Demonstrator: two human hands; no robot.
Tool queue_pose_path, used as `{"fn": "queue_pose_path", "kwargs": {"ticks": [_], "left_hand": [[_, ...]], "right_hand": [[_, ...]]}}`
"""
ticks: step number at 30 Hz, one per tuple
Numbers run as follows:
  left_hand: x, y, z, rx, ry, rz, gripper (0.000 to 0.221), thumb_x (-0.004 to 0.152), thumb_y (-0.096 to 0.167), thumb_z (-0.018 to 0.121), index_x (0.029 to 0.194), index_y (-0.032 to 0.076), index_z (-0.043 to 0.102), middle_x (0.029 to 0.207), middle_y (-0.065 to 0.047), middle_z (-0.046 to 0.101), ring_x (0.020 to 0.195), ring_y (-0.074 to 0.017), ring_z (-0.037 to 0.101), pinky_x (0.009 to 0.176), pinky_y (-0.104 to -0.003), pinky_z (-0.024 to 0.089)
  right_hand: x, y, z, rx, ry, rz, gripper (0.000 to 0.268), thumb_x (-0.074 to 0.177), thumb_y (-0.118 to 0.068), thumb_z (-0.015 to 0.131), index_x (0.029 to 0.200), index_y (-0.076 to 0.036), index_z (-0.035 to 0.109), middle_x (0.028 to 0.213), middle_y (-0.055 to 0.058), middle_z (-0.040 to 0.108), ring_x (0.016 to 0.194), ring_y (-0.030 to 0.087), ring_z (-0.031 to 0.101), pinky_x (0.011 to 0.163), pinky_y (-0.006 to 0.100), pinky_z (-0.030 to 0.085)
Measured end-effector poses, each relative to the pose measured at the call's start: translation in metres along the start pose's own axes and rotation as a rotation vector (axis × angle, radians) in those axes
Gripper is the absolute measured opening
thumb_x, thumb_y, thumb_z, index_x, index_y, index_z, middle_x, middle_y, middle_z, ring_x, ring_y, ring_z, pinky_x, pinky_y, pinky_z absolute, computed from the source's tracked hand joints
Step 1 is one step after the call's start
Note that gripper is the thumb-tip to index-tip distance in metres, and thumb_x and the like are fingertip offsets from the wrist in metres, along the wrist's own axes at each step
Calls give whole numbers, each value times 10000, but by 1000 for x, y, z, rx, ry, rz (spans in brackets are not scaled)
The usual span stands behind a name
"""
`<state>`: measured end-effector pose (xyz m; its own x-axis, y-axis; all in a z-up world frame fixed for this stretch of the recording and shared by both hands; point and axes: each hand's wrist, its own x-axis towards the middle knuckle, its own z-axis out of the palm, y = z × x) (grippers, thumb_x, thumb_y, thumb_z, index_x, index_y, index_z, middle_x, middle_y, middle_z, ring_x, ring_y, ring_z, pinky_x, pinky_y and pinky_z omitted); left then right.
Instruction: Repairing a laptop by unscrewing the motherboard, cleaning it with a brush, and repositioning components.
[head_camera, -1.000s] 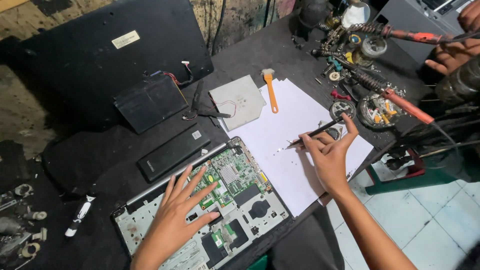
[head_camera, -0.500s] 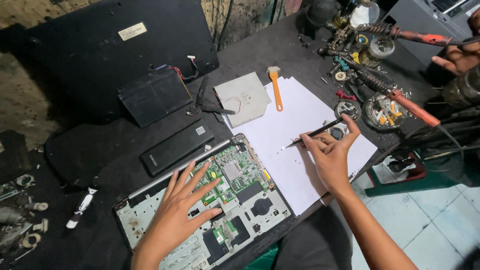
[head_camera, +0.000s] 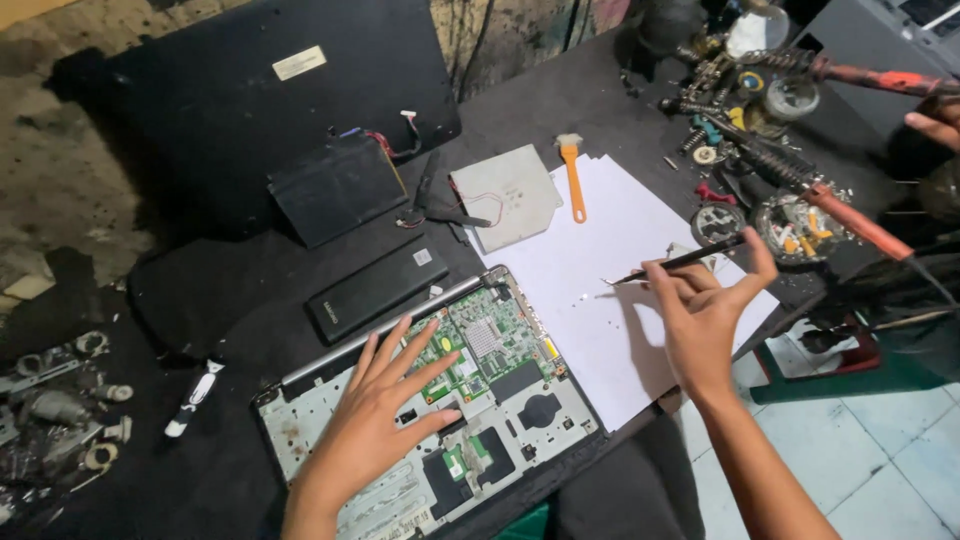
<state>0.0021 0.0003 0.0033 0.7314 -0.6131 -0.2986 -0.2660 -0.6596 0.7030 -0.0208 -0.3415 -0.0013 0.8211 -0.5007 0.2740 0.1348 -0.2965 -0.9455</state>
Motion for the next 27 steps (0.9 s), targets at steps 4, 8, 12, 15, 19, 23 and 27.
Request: {"fn": "queue_pose_path", "kwargs": {"ticks": [4, 8, 12, 15, 19, 23, 27], "left_hand": [[-2, -1, 0, 20, 23, 34, 665, 974, 471, 652, 1592, 358, 434, 1750, 63, 147, 1618, -274, -41, 1256, -635, 2], [-3, -1, -1, -14, 37, 31, 643, 961, 417, 705, 1564, 354, 491, 1746, 66, 163, 1616, -288, -35, 1252, -642, 18], [-5, -2, 0, 15, 90, 112, 634, 961, 378, 722, 1555, 309, 509, 1734, 35, 188, 1607, -302, 6, 1244, -662, 41], [-7, -3, 0, 15, 99, 128, 616, 967, 384, 710, 1548, 296, 523, 1733, 26, 184, 1604, -311, 5, 1242, -665, 49], [-8, -6, 3, 39, 132, 146, 603, 963, 403, 709, 1532, 287, 545, 1730, 8, 196, 1602, -312, 21, 1240, -658, 47], [-7, -7, 3, 20, 127, 154, 600, 971, 398, 695, 1537, 275, 538, 1730, 6, 187, 1601, -317, 11, 1244, -662, 40], [-8, -4, 1, -1, 121, 158, 597, 969, 372, 704, 1532, 258, 541, 1732, 14, 180, 1604, -302, 12, 1252, -649, 14]], "right_hand": [[-11, -27, 10, -3, -46, -65, 772, 1019, 83, 653, 1495, -207, 119, 897, 254, 645, 887, 290, 708, 900, 352, 565], [-33, -38, 31, 32, -272, -110, 846, 911, 80, 705, 1477, -186, 135, 1019, 225, 544, 786, 316, 767, 824, 381, 680], [-48, -22, 49, 10, -417, -266, 832, 945, 41, 691, 1527, -174, 135, 968, 216, 700, 846, 264, 756, 857, 376, 675], [-51, -17, 55, 28, -488, -359, 844, 957, 54, 679, 1534, -181, 110, 1000, 242, 709, 847, 292, 771, 847, 397, 688], [-51, -7, 57, 21, -527, -416, 878, 942, 93, 680, 1546, -172, 100, 1007, 236, 697, 852, 294, 760, 867, 401, 685], [-50, -5, 57, 19, -544, -428, 877, 937, 105, 677, 1543, -167, 105, 1030, 227, 684, 866, 291, 769, 877, 402, 685], [-51, -3, 56, -7, -550, -441, 884, 919, 112, 699, 1534, -150, 120, 1045, 229, 692, 872, 277, 765, 881, 396, 686]]}}
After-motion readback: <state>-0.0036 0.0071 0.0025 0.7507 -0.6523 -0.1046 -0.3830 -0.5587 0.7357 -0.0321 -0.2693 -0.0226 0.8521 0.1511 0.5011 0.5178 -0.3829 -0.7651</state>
